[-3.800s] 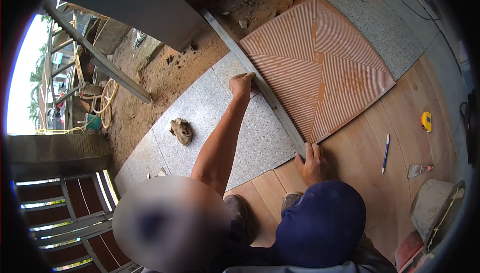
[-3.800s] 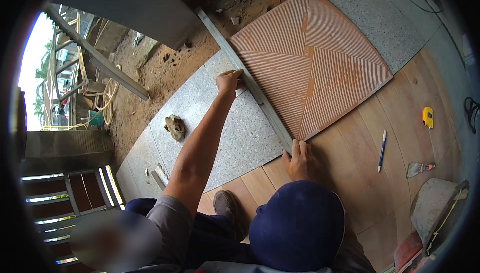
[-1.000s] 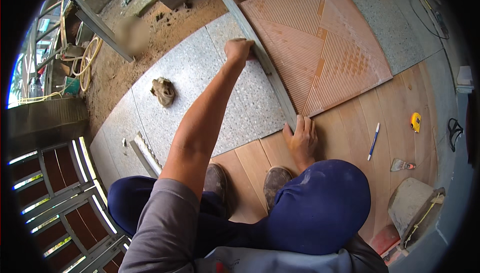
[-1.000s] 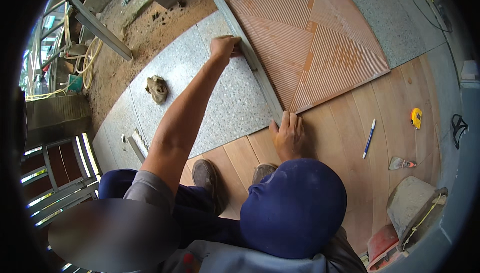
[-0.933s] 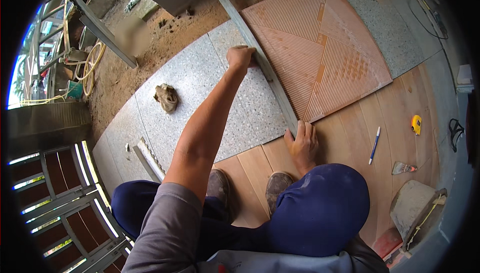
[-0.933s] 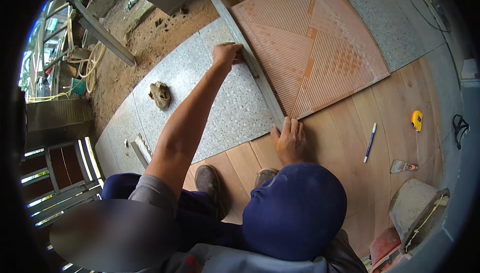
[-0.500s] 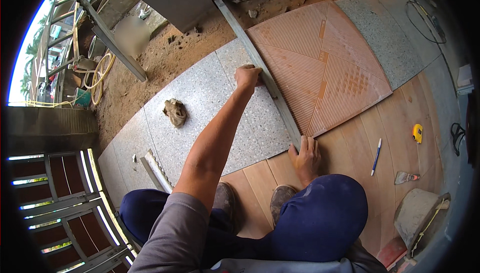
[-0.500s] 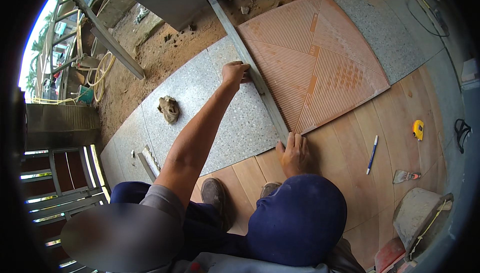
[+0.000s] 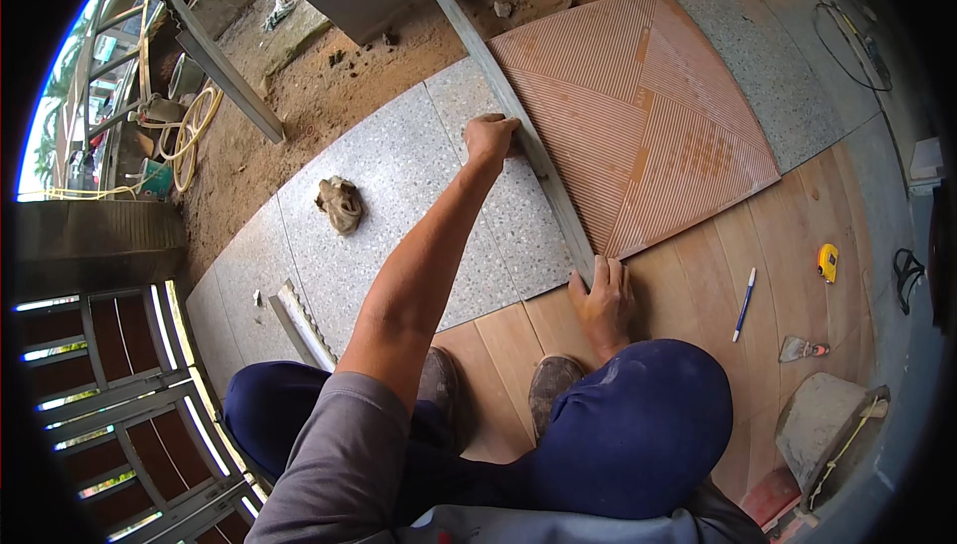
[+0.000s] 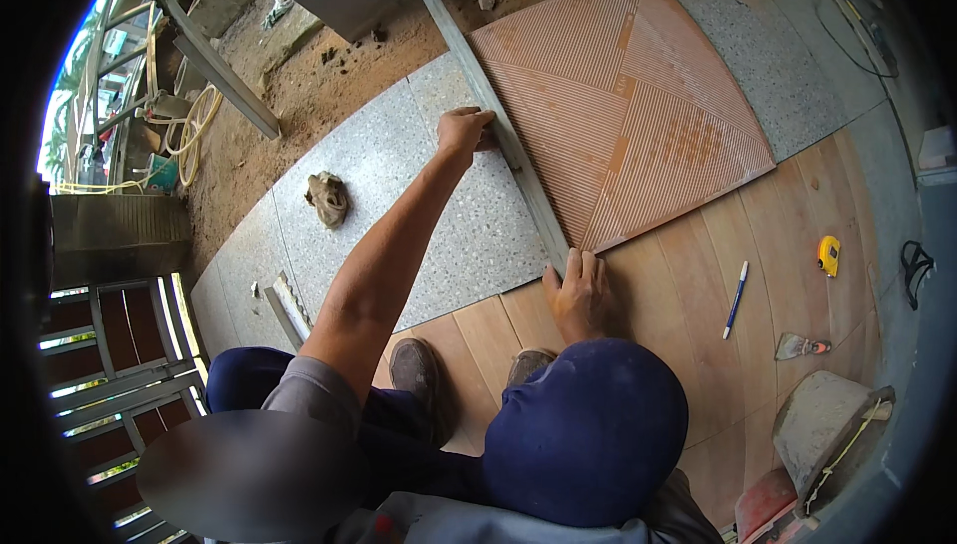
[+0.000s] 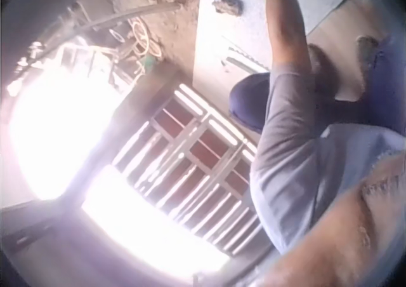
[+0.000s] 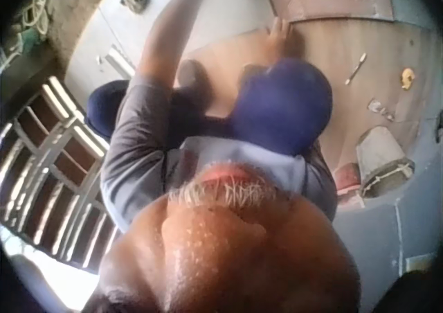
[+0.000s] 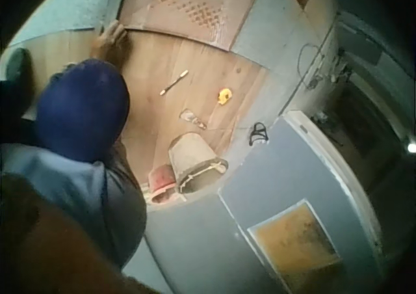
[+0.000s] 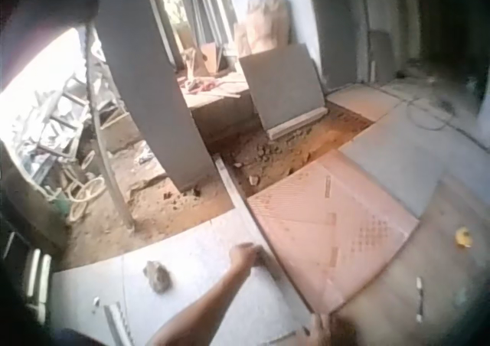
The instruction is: Measuring and aligning floor tiles using a marker and a level.
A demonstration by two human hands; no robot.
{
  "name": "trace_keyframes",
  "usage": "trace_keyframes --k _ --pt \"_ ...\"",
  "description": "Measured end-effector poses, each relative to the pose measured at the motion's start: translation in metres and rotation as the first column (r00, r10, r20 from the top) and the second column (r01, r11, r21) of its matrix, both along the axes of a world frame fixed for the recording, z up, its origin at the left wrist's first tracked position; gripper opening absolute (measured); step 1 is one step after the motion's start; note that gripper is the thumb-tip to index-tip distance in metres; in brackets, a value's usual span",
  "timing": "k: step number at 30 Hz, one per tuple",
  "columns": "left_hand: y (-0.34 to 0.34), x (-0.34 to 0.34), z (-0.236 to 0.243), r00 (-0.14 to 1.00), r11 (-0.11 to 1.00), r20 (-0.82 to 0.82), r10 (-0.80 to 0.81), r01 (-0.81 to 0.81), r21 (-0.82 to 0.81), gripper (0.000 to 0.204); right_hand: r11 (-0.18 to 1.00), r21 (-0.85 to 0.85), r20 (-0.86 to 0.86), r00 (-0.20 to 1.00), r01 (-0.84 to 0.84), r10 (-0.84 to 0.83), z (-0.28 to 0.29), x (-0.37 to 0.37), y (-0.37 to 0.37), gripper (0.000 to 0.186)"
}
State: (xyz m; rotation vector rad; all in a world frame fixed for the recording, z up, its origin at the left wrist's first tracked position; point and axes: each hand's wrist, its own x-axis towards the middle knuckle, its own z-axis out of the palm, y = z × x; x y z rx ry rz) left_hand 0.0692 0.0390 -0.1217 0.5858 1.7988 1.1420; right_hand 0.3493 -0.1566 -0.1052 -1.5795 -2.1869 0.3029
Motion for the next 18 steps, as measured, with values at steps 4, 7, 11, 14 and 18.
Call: trace_keyframes --k 4,7,11,14,18 --pt "0.001 0.007 -0.001 0.999 0.999 0.034 0.03 -0.031 0.014 0.039 0.999 0.03 -0.006 1.0 0.029 -0.029 -0.006 0.003 0.0 0.043" --pt "0.002 -0.001 -0.009 0.999 0.999 0.026 0.034 -0.034 0.026 0.039 0.999 0.031 0.0 1.0 0.031 -0.031 -0.003 -0.001 0.0 0.044" --pt "0.005 -0.001 -0.016 0.999 0.999 -0.035 0.014 -0.013 0.032 0.038 0.999 0.037 -0.01 0.999 0.038 -0.037 -0.008 0.0 0.002 0.045" --pt "0.0 0.0 -0.02 0.998 0.999 -0.052 0.029 -0.026 0.046 0.037 0.998 0.028 -0.014 0.999 0.051 -0.05 -0.006 0.0 -0.002 0.046" --pt "-0.002 0.007 -0.013 0.999 0.999 -0.047 0.026 -0.024 0.029 0.037 0.998 0.003 -0.006 0.998 0.06 -0.06 -0.006 0.002 -0.001 0.046"
